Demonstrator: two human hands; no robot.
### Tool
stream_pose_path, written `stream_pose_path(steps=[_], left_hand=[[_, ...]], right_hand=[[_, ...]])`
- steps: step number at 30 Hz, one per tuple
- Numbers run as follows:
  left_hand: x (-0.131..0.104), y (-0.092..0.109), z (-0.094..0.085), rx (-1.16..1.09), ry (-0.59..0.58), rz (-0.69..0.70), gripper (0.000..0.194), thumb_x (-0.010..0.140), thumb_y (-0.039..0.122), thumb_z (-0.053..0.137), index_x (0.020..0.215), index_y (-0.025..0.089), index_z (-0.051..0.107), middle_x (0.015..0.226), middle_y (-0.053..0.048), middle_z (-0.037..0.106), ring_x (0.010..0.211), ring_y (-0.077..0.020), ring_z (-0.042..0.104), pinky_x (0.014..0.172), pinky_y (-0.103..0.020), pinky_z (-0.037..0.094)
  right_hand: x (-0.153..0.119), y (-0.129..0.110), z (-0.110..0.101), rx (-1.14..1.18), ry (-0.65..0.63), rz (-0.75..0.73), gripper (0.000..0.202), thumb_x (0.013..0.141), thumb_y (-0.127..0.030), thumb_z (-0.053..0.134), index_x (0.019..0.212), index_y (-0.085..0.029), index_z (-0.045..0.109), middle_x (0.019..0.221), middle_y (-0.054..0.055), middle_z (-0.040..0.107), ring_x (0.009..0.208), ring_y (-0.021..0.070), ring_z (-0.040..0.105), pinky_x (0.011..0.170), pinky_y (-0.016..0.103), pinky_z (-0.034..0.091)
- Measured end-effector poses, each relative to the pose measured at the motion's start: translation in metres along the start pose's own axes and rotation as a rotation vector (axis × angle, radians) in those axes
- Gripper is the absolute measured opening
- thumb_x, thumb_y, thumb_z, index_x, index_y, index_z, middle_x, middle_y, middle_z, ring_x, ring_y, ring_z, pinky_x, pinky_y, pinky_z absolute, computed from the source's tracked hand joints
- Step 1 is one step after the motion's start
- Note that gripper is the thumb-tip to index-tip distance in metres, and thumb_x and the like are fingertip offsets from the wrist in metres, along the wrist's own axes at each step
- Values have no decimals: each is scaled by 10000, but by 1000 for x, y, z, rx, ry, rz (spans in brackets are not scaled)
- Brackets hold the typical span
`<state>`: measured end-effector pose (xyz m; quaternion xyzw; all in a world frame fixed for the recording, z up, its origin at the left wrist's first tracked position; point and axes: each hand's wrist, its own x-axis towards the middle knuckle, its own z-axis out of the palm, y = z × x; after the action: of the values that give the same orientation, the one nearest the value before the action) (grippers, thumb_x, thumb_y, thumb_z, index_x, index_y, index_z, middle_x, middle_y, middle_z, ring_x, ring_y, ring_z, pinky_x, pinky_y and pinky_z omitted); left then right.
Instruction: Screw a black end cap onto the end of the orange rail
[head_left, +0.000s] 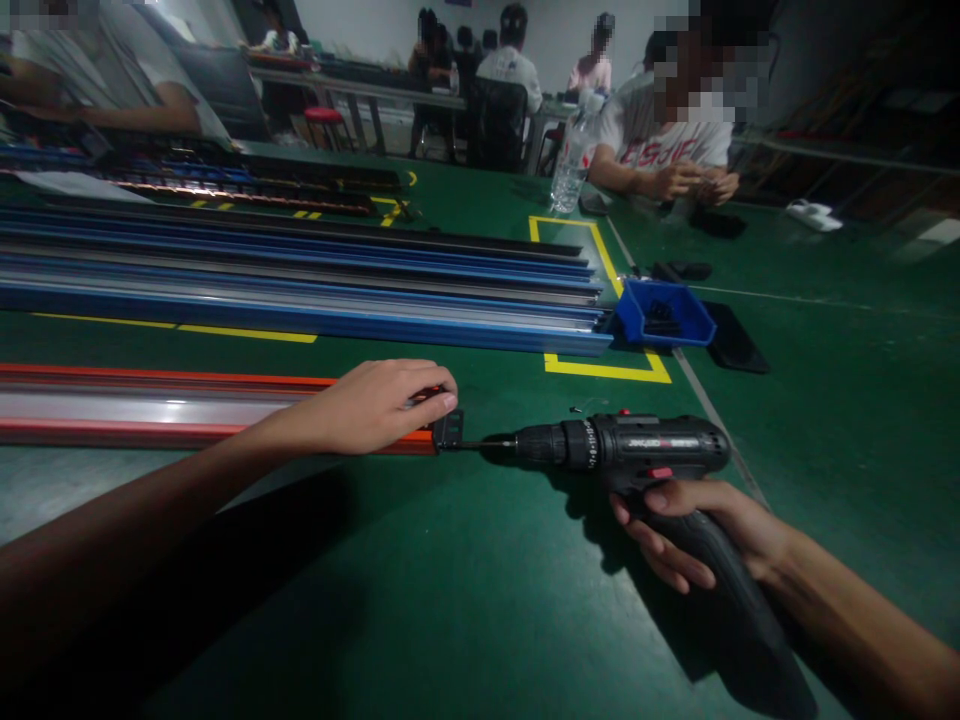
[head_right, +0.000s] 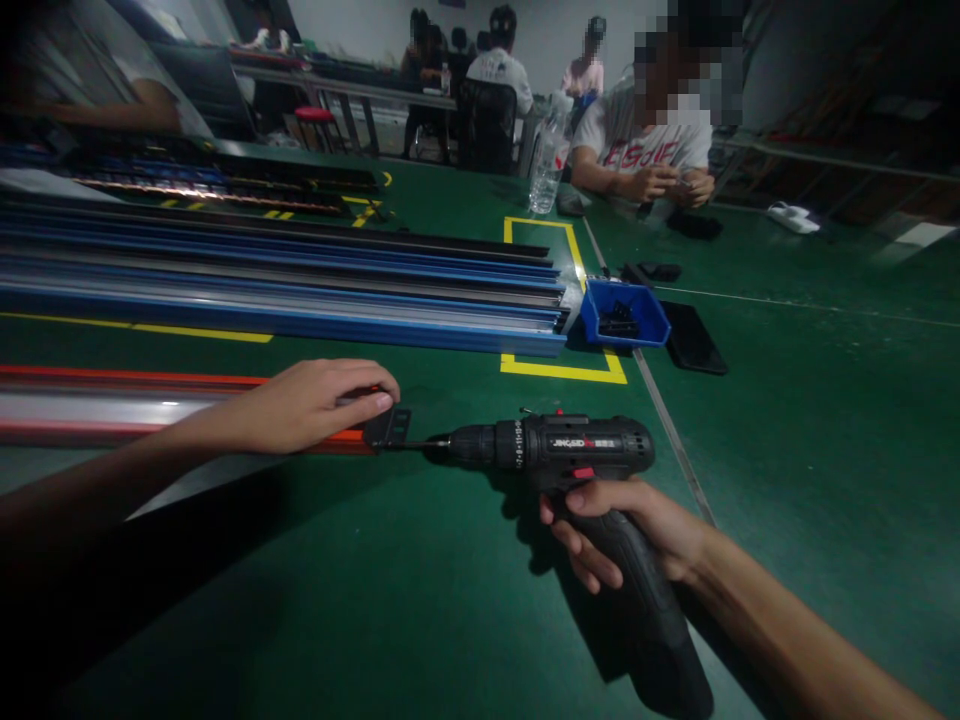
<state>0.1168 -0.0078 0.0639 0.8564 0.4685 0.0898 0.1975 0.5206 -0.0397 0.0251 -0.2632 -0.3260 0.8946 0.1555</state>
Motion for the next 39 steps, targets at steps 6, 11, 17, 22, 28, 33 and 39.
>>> stream_pose_path(steps=[6,11,17,22,28,33,39], left_hand=[[0,-1,1,4,0,-13,429,1065,537,377,1099,247,691,1072,-38,719,951,-211,648,788,-315,429],[0,0,0,4,-8,-14,443,1070,543,364,1116,247,690,1088,-37,717,951,-207,646,784,-318,425],[0,-1,0,7,-6,-11,450,1071,546,360,1129,244,689,1108,-41,718,977,-212,650,804,-323,432],[0,-1,1,5,0,-14,440,1067,545,371,1118,247,691,1093,-40,721,952,-209,652,785,-320,432],[0,-1,1,8,-2,-14,442,1069,542,366,1128,248,691,1100,-41,721,974,-211,652,806,-324,438],[0,-2,1,4,2,-7,452,1066,547,366,1124,242,695,1095,-47,719,977,-214,652,818,-328,446],[0,-1,1,0,7,-16,440,1065,547,372,1104,245,689,1078,-43,718,944,-209,649,787,-320,437]], right_hand=[[-1,0,-1,-4,2,21,274,946,-295,656,1084,-69,726,780,21,698,441,42,564,551,205,570],[-1,0,-2,-18,13,33,287,935,-325,677,1082,-84,730,789,17,697,432,40,555,546,204,568],[0,0,0,-7,8,13,273,947,-297,653,1073,-73,746,774,23,704,419,43,557,536,205,578],[0,-2,2,8,-3,19,260,944,-277,657,1079,-74,747,795,29,711,432,43,569,552,209,579],[0,0,0,-2,-3,8,274,946,-288,649,1085,-71,743,785,32,712,428,48,573,546,214,587],[-1,1,-2,-11,5,14,277,943,-304,653,1074,-76,738,782,21,705,418,41,554,537,207,576],[-1,-1,0,-15,24,31,277,924,-314,681,1066,-83,739,781,18,705,422,44,558,540,211,571]])
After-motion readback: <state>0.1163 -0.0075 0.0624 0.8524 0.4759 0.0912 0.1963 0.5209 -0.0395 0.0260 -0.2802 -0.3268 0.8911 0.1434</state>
